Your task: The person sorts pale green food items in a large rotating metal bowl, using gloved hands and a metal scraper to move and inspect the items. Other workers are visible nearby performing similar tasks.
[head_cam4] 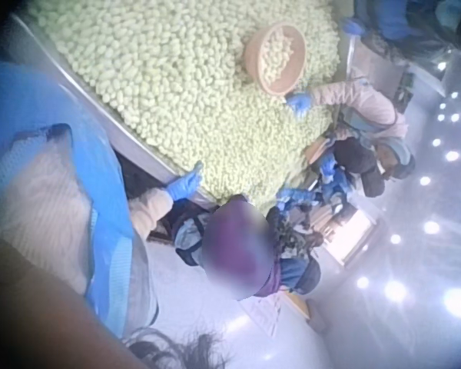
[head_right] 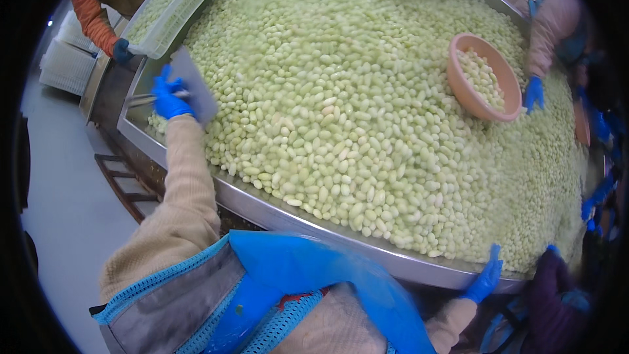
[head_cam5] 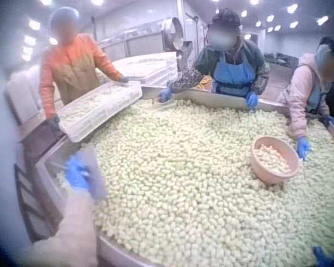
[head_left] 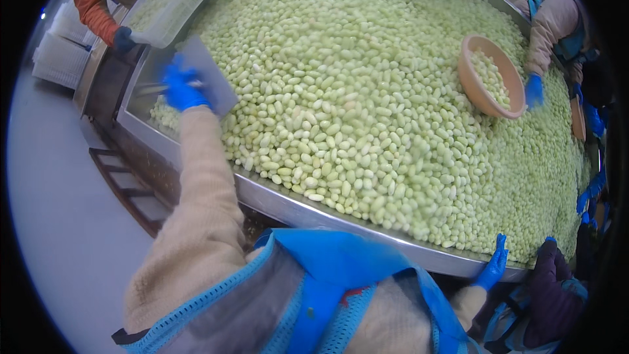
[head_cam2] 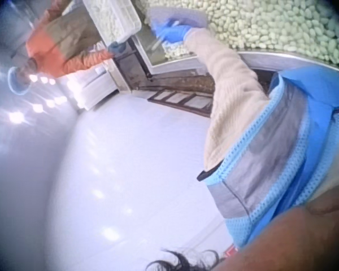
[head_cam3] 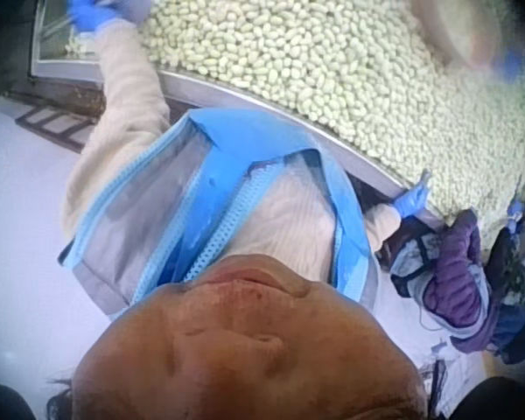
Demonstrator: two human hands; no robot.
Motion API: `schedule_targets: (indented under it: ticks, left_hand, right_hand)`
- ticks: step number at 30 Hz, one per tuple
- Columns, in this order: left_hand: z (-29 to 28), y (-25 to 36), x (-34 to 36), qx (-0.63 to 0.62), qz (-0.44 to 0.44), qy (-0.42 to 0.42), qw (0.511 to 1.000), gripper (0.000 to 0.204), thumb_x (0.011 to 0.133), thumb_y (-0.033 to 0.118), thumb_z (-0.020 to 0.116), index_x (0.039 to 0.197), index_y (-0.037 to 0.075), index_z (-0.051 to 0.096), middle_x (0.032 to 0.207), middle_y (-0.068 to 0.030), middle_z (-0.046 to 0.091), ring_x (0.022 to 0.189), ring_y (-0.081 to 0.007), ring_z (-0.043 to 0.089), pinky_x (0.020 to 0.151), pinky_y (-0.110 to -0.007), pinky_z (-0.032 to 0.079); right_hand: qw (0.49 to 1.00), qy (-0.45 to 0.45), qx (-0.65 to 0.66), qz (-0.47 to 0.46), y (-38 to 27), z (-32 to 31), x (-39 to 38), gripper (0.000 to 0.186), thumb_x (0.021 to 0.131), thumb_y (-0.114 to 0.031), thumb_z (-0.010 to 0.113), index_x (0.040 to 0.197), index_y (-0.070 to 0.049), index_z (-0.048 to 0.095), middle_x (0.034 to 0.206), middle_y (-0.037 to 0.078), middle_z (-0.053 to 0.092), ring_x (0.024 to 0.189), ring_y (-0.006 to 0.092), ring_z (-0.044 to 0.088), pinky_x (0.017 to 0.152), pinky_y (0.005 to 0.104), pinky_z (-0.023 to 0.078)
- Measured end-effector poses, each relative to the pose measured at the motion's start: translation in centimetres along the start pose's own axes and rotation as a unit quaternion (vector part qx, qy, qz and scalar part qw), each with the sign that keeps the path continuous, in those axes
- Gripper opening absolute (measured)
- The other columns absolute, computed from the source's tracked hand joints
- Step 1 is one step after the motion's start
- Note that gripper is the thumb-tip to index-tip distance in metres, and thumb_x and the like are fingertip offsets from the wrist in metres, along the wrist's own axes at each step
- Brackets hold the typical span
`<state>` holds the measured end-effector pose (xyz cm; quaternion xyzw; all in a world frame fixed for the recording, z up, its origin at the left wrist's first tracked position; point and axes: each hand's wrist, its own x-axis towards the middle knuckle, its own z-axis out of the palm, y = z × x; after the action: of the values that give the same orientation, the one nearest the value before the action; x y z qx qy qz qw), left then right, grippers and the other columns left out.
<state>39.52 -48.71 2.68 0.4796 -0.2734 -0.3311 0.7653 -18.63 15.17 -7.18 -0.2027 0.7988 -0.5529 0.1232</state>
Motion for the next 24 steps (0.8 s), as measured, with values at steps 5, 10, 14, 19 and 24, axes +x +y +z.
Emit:
schedule_targets:
  ticks: [5, 10, 14, 19, 24]
  left_hand:
    - [-1.9, -4.8, -0.8, 0.142, -0.118, 0.092, 0.978, 0.030, 0.086, 0.026, 0.070, 0.097, -0.002, 0.072, 0.074, -0.0100, 0.066, 0.051, -0.0193, 0.054, 0.046, -0.038, 0.046]
    - [-0.1, -2.7, -2.8, 0.021, -0.091, -0.082, 0.992, 0.036, 0.094, 0.026, 0.059, 0.114, -0.002, 0.071, 0.079, -0.0110, 0.068, 0.056, -0.0148, 0.056, 0.043, -0.027, 0.044]
    - [11.1, 4.2, -7.6, -0.020, 0.019, -0.249, 0.968, 0.032, 0.092, 0.018, 0.060, 0.113, -0.003, 0.071, 0.083, -0.0099, 0.069, 0.061, -0.0111, 0.057, 0.054, -0.021, 0.049]
    - [23.0, 5.0, -9.4, -0.142, 0.043, -0.435, 0.888, 0.026, 0.095, 0.019, 0.064, 0.078, -0.001, 0.064, 0.069, -0.0073, 0.062, 0.060, -0.0189, 0.062, 0.071, -0.036, 0.057]
    - [20.6, -7.1, -18.2, 0.062, -0.126, -0.477, 0.867, 0.015, 0.091, 0.016, 0.065, 0.088, 0.003, 0.071, 0.066, -0.0060, 0.062, 0.056, -0.0153, 0.058, 0.054, -0.030, 0.049]
  right_hand:
    - [1.000, 0.024, 0.011, 0.008, -1.2, 0.3, -0.8, 0.043, 0.107, -0.015, 0.033, 0.137, 0.008, 0.053, 0.144, 0.017, 0.053, 0.135, 0.0248, 0.047, 0.118, 0.0384, 0.028]
    - [0.997, 0.020, -0.076, -0.020, 0.1, 0.1, 0.5, 0.038, 0.105, -0.010, 0.038, 0.133, 0.005, 0.058, 0.139, 0.015, 0.058, 0.131, 0.0228, 0.051, 0.116, 0.0375, 0.032]
    - [0.989, 0.042, -0.136, -0.041, -0.7, 0.6, 0.4, 0.032, 0.100, -0.002, 0.048, 0.126, 0.003, 0.065, 0.132, 0.012, 0.064, 0.122, 0.0207, 0.057, 0.111, 0.0358, 0.037]
    - [0.978, 0.064, -0.191, -0.061, -0.1, -0.3, -1.0, 0.033, 0.098, -0.002, 0.051, 0.126, -0.001, 0.067, 0.130, 0.011, 0.066, 0.121, 0.0211, 0.058, 0.111, 0.0356, 0.036]
    - [0.963, 0.071, -0.254, -0.054, -2.5, 1.9, -0.5, 0.033, 0.098, -0.007, 0.053, 0.125, -0.014, 0.070, 0.129, 0.008, 0.067, 0.127, 0.0282, 0.055, 0.112, 0.0377, 0.035]
